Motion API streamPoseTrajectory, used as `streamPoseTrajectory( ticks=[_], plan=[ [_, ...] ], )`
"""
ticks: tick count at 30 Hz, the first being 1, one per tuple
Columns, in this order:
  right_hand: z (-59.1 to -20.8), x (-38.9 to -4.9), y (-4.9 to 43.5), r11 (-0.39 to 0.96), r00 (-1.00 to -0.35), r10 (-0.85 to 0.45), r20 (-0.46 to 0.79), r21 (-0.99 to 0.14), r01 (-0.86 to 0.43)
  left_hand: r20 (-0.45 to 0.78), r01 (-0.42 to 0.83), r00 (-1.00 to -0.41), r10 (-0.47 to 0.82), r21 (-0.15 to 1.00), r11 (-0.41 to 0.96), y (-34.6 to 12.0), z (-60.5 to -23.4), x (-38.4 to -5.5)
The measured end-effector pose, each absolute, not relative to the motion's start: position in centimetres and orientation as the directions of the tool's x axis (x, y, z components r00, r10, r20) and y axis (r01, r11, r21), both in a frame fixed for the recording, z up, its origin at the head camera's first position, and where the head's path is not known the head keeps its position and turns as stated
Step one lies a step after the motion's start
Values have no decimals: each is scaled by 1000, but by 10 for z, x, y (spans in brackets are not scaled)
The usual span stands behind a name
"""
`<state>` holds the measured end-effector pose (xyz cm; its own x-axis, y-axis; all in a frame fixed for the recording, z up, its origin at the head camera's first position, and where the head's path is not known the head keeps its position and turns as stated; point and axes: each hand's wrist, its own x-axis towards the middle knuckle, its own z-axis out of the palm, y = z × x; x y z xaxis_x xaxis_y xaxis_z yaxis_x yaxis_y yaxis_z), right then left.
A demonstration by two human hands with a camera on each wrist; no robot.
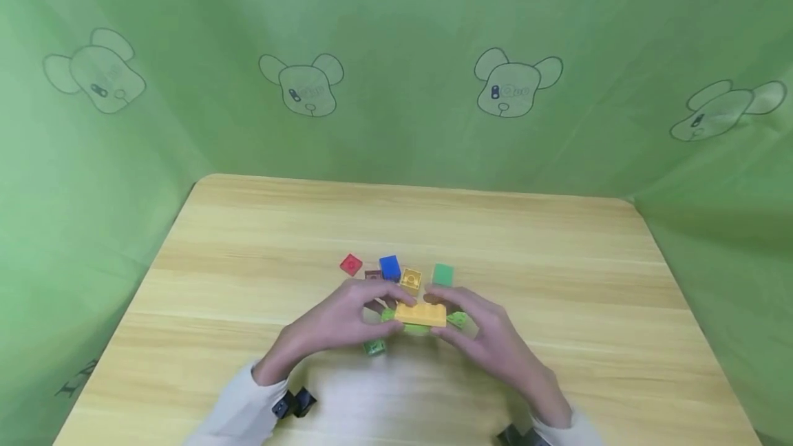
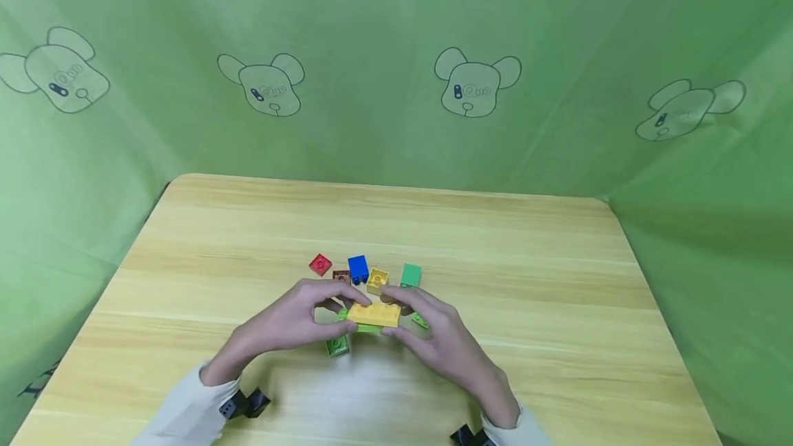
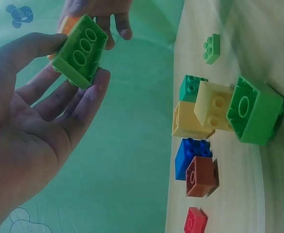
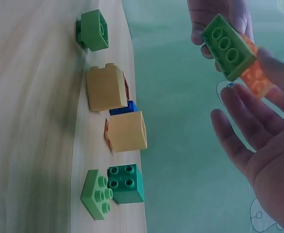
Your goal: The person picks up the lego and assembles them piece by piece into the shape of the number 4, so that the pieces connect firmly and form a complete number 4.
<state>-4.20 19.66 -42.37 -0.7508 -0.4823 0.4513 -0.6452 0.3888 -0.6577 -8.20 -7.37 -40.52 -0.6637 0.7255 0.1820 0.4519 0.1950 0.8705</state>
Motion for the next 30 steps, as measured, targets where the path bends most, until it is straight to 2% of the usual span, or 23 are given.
streamPoseTrajectory(
  ticks=[5,12,21,30],
  plan=[
    [-424,-42,193,375,-724,-496,480,-633,-677,202,487,-652,731,850,200,-71,-405,-81],
    [-423,-44,193,396,-723,-465,511,-611,-686,215,428,-710,670,888,168,-70,-403,-81],
    [-423,-47,196,391,-722,-424,547,-609,-691,365,488,-712,599,872,49,-68,-409,-83],
    [-419,-49,196,376,-712,-441,547,-607,-700,414,486,-749,518,874,4,-64,-408,-82]
  ],
)
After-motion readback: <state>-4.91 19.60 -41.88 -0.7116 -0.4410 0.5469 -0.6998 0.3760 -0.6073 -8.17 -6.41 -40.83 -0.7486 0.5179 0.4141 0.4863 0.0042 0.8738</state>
